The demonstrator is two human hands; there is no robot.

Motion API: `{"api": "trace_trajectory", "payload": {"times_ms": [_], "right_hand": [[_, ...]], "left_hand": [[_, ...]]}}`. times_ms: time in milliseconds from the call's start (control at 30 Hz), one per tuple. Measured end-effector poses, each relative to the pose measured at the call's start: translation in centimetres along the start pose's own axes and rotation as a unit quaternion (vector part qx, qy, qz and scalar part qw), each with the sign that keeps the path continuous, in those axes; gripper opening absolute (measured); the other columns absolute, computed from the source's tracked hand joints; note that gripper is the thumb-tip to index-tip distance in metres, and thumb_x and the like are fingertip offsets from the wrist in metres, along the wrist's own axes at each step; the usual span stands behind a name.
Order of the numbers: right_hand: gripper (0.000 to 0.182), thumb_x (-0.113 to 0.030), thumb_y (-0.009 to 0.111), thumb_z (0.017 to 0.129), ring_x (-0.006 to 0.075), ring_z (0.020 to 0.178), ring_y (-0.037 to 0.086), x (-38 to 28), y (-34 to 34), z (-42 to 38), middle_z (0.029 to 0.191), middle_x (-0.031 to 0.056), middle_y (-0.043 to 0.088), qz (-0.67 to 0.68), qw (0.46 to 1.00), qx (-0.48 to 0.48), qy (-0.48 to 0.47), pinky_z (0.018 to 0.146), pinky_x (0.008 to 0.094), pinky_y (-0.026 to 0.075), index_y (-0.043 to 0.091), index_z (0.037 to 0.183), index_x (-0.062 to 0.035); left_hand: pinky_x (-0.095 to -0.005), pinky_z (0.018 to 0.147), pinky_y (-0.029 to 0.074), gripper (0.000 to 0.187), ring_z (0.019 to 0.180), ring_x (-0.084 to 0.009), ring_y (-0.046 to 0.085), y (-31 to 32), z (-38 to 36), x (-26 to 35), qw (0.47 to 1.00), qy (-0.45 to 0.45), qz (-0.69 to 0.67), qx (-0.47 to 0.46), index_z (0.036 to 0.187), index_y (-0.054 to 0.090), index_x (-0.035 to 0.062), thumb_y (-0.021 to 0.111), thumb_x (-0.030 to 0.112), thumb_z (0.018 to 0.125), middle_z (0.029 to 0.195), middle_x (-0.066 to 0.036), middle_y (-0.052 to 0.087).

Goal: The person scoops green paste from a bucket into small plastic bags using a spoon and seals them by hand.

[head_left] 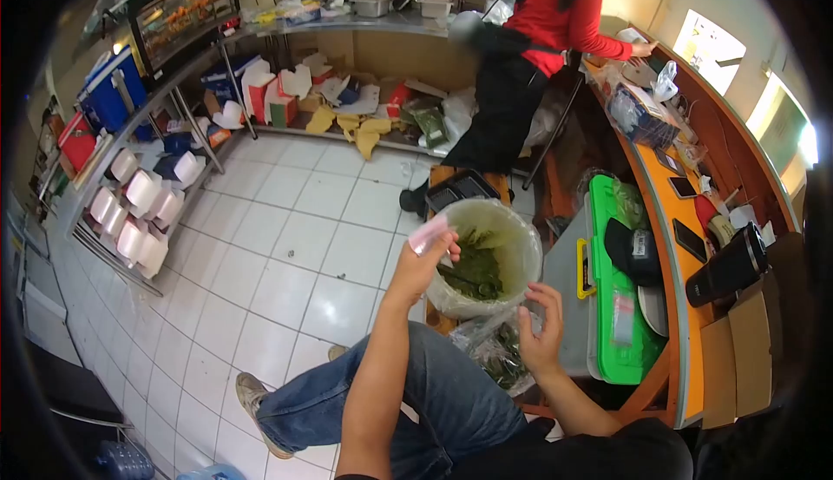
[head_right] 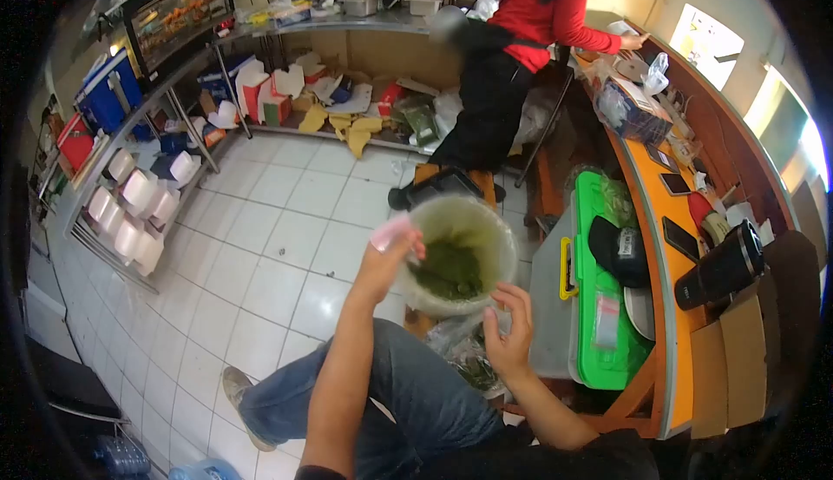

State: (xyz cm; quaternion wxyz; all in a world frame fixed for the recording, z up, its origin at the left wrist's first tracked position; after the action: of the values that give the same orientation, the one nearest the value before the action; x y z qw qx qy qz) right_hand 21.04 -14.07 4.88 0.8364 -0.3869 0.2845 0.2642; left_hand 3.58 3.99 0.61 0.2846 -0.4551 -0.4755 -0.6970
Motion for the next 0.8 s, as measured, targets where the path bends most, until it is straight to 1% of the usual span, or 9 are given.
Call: {"api": "trace_trajectory", "payload": {"times_ms": [100, 167, 200, 233, 433, 500, 533, 633, 800], "right_hand": [[0.028, -0.007, 0.067, 0.085, 0.0262, 0.109, 0.056, -1.9, 2.8, 4.1, 0.116, 0.0148, 0.059, 0.080, 0.994, 0.039, -0.057, 0.095, 0.0366, 0.044, 0.059, 0.111, 0.0000], [0.032, -0.009, 0.071, 0.084, 0.0202, 0.105, 0.059, -0.5, 6.5, 6.3, 0.113, 0.0113, 0.061, 0.258, 0.962, -0.018, 0.085, 0.092, 0.0332, 0.046, 0.059, 0.113, -0.0001], [0.034, -0.011, 0.073, 0.085, 0.0155, 0.095, 0.062, 0.2, 8.1, 7.0, 0.106, 0.0081, 0.064, 0.236, 0.967, -0.069, 0.072, 0.086, 0.0294, 0.049, 0.059, 0.113, -0.0002], [0.028, -0.010, 0.070, 0.088, 0.0145, 0.089, 0.064, 1.1, 9.8, 7.1, 0.100, 0.0077, 0.066, 0.331, 0.933, -0.088, 0.107, 0.081, 0.0274, 0.050, 0.059, 0.111, 0.0005], [0.011, -0.004, 0.062, 0.093, 0.0133, 0.088, 0.064, 1.6, 11.1, 6.7, 0.098, 0.0084, 0.067, 0.456, 0.873, -0.093, 0.148, 0.080, 0.0261, 0.051, 0.059, 0.102, 0.0007], [0.007, -0.004, 0.061, 0.094, 0.0136, 0.089, 0.064, 2.0, 9.9, 6.6, 0.100, 0.0100, 0.067, 0.462, 0.876, 0.008, 0.141, 0.082, 0.0279, 0.051, 0.058, 0.099, -0.0002], [0.004, -0.002, 0.059, 0.095, 0.0148, 0.089, 0.064, 1.8, 9.5, 6.8, 0.100, 0.0112, 0.067, 0.463, 0.877, 0.025, 0.125, 0.086, 0.0289, 0.050, 0.056, 0.097, -0.0013], [0.004, -0.002, 0.058, 0.095, 0.0167, 0.089, 0.065, 1.2, 7.8, 7.1, 0.098, 0.0113, 0.067, 0.502, 0.852, 0.069, 0.129, 0.087, 0.0294, 0.050, 0.054, 0.097, -0.0019], [0.007, 0.003, 0.058, 0.090, 0.0162, 0.086, 0.065, 2.2, 5.2, 8.5, 0.090, 0.0089, 0.066, 0.465, 0.876, 0.067, 0.105, 0.081, 0.0280, 0.051, 0.057, 0.096, -0.0013]], "left_hand": [[-0.0268, 0.074, 0.050, 0.028, 0.079, -0.0135, 0.063, 0.3, -0.2, -0.8, 0.998, -0.006, 0.052, -0.046, 0.115, 0.062, -0.0024, 0.064, 0.016, 0.094, 0.087, -0.006, 0.067], [-0.0264, 0.075, 0.049, 0.029, 0.083, -0.0122, 0.062, 0.9, -0.6, 0.4, 0.985, 0.026, 0.143, -0.093, 0.119, 0.061, -0.0008, 0.063, 0.013, 0.094, 0.094, -0.006, 0.067], [-0.0264, 0.075, 0.049, 0.029, 0.084, -0.0119, 0.061, 0.5, -0.4, -0.3, 0.985, 0.052, 0.143, -0.082, 0.121, 0.060, -0.0001, 0.063, 0.012, 0.094, 0.097, -0.005, 0.066], [-0.0263, 0.075, 0.049, 0.030, 0.086, -0.0117, 0.061, 0.0, -0.1, -1.2, 0.984, 0.077, 0.142, -0.072, 0.123, 0.059, 0.0005, 0.063, 0.011, 0.094, 0.100, -0.004, 0.065], [-0.0251, 0.080, 0.047, 0.037, 0.088, -0.0108, 0.059, 0.3, 0.0, -1.2, 0.991, 0.036, 0.079, -0.101, 0.128, 0.055, 0.0001, 0.063, 0.015, 0.095, 0.099, -0.003, 0.062], [-0.0246, 0.082, 0.046, 0.032, 0.088, -0.0100, 0.058, 1.0, -0.2, -0.8, 0.983, 0.020, 0.104, -0.147, 0.121, 0.057, 0.0009, 0.063, 0.020, 0.096, 0.096, -0.002, 0.061], [-0.0244, 0.082, 0.045, 0.024, 0.088, -0.0096, 0.057, 0.8, -0.6, -0.8, 0.996, 0.014, 0.069, -0.050, 0.109, 0.059, 0.0033, 0.062, 0.023, 0.096, 0.093, -0.001, 0.061], [-0.0246, 0.081, 0.045, 0.021, 0.087, -0.0104, 0.058, 1.0, -0.9, 0.2, 0.997, 0.009, 0.044, -0.066, 0.102, 0.059, 0.0045, 0.062, 0.024, 0.097, 0.090, -0.001, 0.062], [-0.0272, 0.081, 0.047, 0.021, 0.090, -0.0123, 0.059, -0.1, 0.1, -0.7, 0.995, 0.051, 0.053, -0.060, 0.103, 0.059, 0.0037, 0.060, 0.024, 0.097, 0.093, -0.003, 0.062]]}}
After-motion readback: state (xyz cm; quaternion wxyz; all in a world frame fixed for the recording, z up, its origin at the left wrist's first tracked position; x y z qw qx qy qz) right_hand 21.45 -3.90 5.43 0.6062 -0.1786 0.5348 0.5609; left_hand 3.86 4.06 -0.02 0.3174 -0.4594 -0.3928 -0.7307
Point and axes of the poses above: each hand's wrist, its own z-axis towards the middle knuckle, its own y-axis out of the palm, x = y × z, the point moved 6 cm from there along z, towards the middle knuckle
